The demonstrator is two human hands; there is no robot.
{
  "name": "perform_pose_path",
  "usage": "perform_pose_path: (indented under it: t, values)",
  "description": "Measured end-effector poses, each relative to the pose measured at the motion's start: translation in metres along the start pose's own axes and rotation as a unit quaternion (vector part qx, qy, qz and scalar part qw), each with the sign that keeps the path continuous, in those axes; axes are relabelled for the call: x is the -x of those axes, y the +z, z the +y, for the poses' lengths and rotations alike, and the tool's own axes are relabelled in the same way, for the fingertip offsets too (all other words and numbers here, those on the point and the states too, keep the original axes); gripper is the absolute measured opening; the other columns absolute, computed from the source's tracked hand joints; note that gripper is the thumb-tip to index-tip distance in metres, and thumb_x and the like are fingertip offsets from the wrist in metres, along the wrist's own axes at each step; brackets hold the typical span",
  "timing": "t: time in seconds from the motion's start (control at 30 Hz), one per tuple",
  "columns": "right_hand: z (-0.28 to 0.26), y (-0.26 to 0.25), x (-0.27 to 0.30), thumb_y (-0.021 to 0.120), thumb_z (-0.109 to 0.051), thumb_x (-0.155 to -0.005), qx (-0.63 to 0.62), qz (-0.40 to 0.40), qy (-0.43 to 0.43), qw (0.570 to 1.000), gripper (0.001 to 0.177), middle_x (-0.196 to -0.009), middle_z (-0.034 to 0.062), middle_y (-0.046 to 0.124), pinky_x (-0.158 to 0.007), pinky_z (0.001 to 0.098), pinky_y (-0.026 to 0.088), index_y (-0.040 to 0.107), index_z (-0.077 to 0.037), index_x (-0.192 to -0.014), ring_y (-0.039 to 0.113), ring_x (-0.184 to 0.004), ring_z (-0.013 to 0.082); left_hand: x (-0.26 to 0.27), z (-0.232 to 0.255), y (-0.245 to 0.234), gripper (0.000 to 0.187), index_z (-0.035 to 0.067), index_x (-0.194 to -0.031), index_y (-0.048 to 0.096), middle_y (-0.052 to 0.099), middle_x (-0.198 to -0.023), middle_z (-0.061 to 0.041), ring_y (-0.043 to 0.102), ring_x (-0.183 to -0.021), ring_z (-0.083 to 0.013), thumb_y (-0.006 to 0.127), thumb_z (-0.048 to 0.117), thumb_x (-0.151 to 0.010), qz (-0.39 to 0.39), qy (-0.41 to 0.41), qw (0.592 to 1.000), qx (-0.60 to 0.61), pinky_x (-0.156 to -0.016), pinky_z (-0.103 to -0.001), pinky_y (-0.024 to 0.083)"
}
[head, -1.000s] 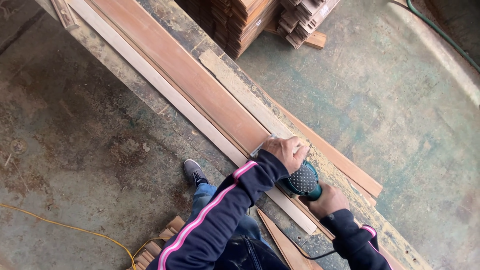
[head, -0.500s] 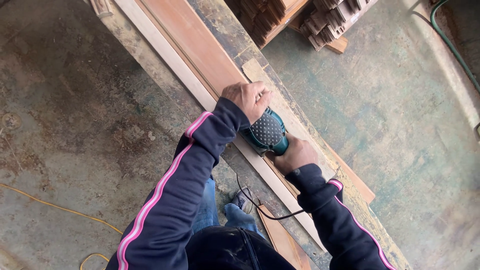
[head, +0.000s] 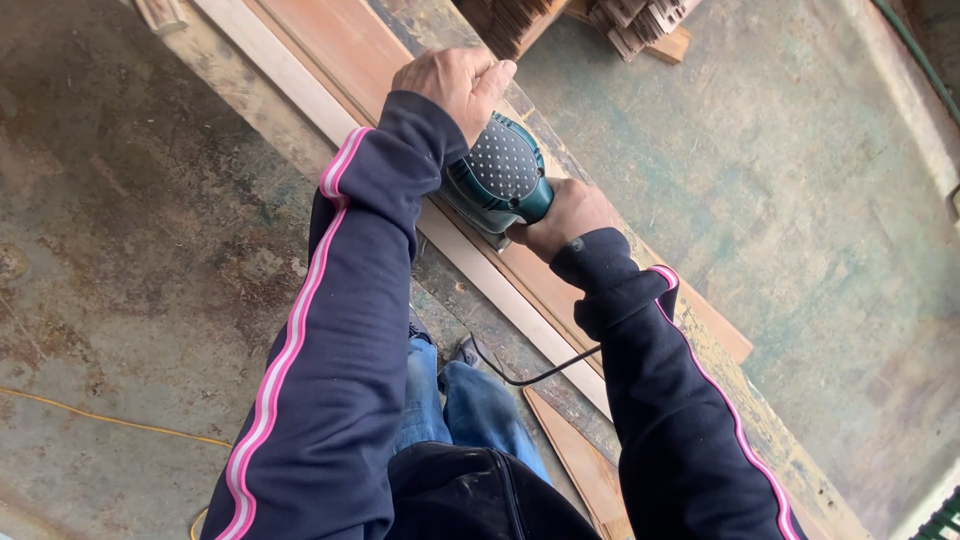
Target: Sanding wooden planks with a power sander.
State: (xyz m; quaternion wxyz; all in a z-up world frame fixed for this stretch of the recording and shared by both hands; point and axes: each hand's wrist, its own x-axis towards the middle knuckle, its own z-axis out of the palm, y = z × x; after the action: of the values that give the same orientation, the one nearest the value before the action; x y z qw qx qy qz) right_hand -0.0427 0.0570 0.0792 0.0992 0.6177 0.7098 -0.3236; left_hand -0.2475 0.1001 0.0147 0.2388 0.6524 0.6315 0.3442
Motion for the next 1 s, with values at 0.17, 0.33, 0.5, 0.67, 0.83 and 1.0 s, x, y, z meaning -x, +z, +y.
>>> perform_pose_path:
  t: [0.17,0.33,0.5,0.67,0.83,1.0]
  values:
    - [0.067,0.001,0.026,0.087,-0.036,-0.068,0.002,0.000,0.017,1.000,0.042,-0.086,0.0189,0.075,-0.080,0.0440,0.057,0.077,-0.010,-0.100,0.075,-0.083,0.0341,0.019,0.040,0.054,0.046,0.009,-0.077,0.068,0.069,-0.068,-0.014,0.068,-0.064,-0.0347,0.060,0.046,-0.103,-0.009,0.013,1.000,0.003,-0.062,-0.047,0.053]
    - [0.154,0.008,0.075,0.086,-0.037,-0.068,-0.010,0.007,0.041,0.999,0.041,-0.083,0.0185,0.075,-0.078,0.0458,0.057,0.076,-0.010,-0.097,0.074,-0.082,0.0359,0.058,0.108,0.116,0.042,0.010,-0.079,0.069,0.070,-0.069,-0.014,0.070,-0.066,-0.0368,0.062,0.045,-0.101,-0.048,0.015,0.998,0.040,-0.062,-0.048,0.053]
    - [0.244,0.015,0.136,0.087,-0.042,-0.068,0.004,0.007,0.088,0.996,0.044,-0.081,0.0182,0.074,-0.076,0.0477,0.057,0.075,-0.011,-0.097,0.073,-0.081,0.0382,0.101,0.176,0.193,0.035,0.011,-0.085,0.070,0.071,-0.068,-0.015,0.071,-0.068,-0.0381,0.062,0.043,-0.097,-0.084,0.022,0.994,0.062,-0.064,-0.050,0.053]
    - [0.342,0.034,0.202,0.087,-0.045,-0.065,-0.008,0.004,0.158,0.987,0.046,-0.081,0.0175,0.075,-0.077,0.0467,0.058,0.076,-0.011,-0.094,0.074,-0.081,0.0369,0.147,0.248,0.264,0.033,0.010,-0.088,0.069,0.071,-0.070,-0.018,0.071,-0.067,-0.0407,0.061,0.041,-0.096,-0.133,0.027,0.988,0.079,-0.064,-0.053,0.053]
    - [0.423,0.056,0.264,0.087,-0.049,-0.065,-0.018,0.013,0.199,0.980,0.048,-0.080,0.0180,0.076,-0.078,0.0451,0.059,0.076,-0.010,-0.090,0.076,-0.081,0.0360,0.192,0.307,0.332,0.035,0.008,-0.085,0.067,0.070,-0.068,-0.020,0.070,-0.063,-0.0400,0.062,0.041,-0.094,-0.171,0.039,0.982,0.069,-0.065,-0.053,0.052]
    - [0.479,0.075,0.295,0.088,-0.053,-0.063,-0.031,-0.030,0.289,0.956,0.057,-0.087,0.0184,0.081,-0.082,0.0433,0.061,0.079,-0.008,-0.097,0.079,-0.084,0.0326,0.215,0.343,0.373,0.038,0.007,-0.092,0.067,0.071,-0.070,-0.019,0.072,-0.064,-0.0348,0.055,0.043,-0.096,-0.282,-0.005,0.952,0.118,-0.072,-0.050,0.052]
